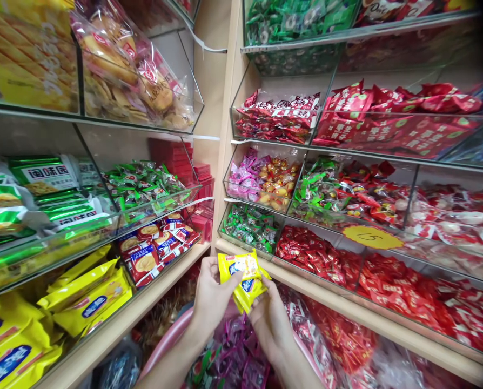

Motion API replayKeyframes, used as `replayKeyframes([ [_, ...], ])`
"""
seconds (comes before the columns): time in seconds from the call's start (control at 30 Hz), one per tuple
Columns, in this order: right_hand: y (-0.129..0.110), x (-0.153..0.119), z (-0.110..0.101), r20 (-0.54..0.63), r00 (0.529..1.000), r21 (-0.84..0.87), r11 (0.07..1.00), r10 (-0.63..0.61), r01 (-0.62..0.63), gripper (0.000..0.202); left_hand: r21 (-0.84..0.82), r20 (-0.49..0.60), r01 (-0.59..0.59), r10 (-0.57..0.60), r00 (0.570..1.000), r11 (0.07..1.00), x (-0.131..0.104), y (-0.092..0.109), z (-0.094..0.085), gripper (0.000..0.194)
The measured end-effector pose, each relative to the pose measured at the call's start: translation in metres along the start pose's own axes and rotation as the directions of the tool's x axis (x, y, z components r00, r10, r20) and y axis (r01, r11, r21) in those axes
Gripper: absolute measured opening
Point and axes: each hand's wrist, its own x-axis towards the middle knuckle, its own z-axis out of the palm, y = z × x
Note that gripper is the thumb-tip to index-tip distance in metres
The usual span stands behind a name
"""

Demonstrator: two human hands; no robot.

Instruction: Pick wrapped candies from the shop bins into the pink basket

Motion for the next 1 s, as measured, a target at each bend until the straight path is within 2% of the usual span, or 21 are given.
replayKeyframes([
  [0.1,0.001,-0.001,0.003,0.021,1.000,-0.021,1.000,-0.013,0.013,0.042,0.036,0.021,-0.017,0.016,1.000,0.999,-0.007,-0.009,0.000,0.062],
  [0.23,0.006,-0.003,0.008,0.017,0.998,-0.065,0.996,-0.054,0.055,0.048,0.215,0.027,-0.130,0.127,0.991,0.968,-0.018,-0.018,-0.002,0.039],
  [0.3,0.010,-0.005,0.010,0.012,0.998,-0.089,0.994,-0.055,0.056,0.052,0.266,0.069,-0.196,0.184,0.981,0.944,-0.022,-0.017,-0.009,0.031],
  [0.33,0.012,-0.007,0.011,0.011,0.999,-0.103,0.994,-0.041,0.042,0.054,0.268,0.096,-0.195,0.175,0.980,0.943,-0.025,-0.014,-0.014,0.030],
  [0.43,0.019,-0.016,0.018,0.044,0.999,-0.146,0.989,0.016,-0.009,0.056,0.207,0.181,-0.081,0.043,0.983,0.975,-0.031,0.003,-0.035,0.043],
  [0.53,0.029,-0.032,0.031,0.154,0.986,-0.169,0.985,0.066,-0.039,0.060,0.184,0.304,-0.006,-0.052,0.951,0.983,-0.040,0.030,-0.058,0.063],
  [0.6,0.038,-0.044,0.042,0.217,0.969,-0.182,0.980,0.120,-0.081,0.064,0.193,0.351,0.017,-0.085,0.933,0.981,-0.048,0.047,-0.070,0.067],
  [0.67,0.047,-0.055,0.051,0.269,0.948,-0.187,0.975,0.172,-0.124,0.069,0.209,0.337,0.004,-0.076,0.938,0.978,-0.056,0.058,-0.079,0.065],
  [0.77,0.060,-0.065,0.061,0.362,0.909,-0.206,0.969,0.206,-0.138,0.070,0.311,0.227,-0.031,-0.042,0.973,0.950,-0.067,0.063,-0.096,0.066],
  [0.9,0.073,-0.063,0.075,0.472,0.840,-0.298,0.945,0.268,-0.134,0.071,0.562,0.030,-0.073,0.068,0.997,0.824,-0.069,0.062,-0.135,0.077],
  [0.97,0.082,-0.056,0.082,0.528,0.795,-0.349,0.930,0.300,-0.120,0.075,0.731,0.009,-0.125,0.174,0.985,0.671,-0.065,0.065,-0.158,0.076],
  [1.0,0.087,-0.052,0.085,0.543,0.781,-0.380,0.920,0.309,-0.099,0.079,0.820,0.024,-0.140,0.211,0.977,0.556,-0.063,0.068,-0.169,0.074],
])
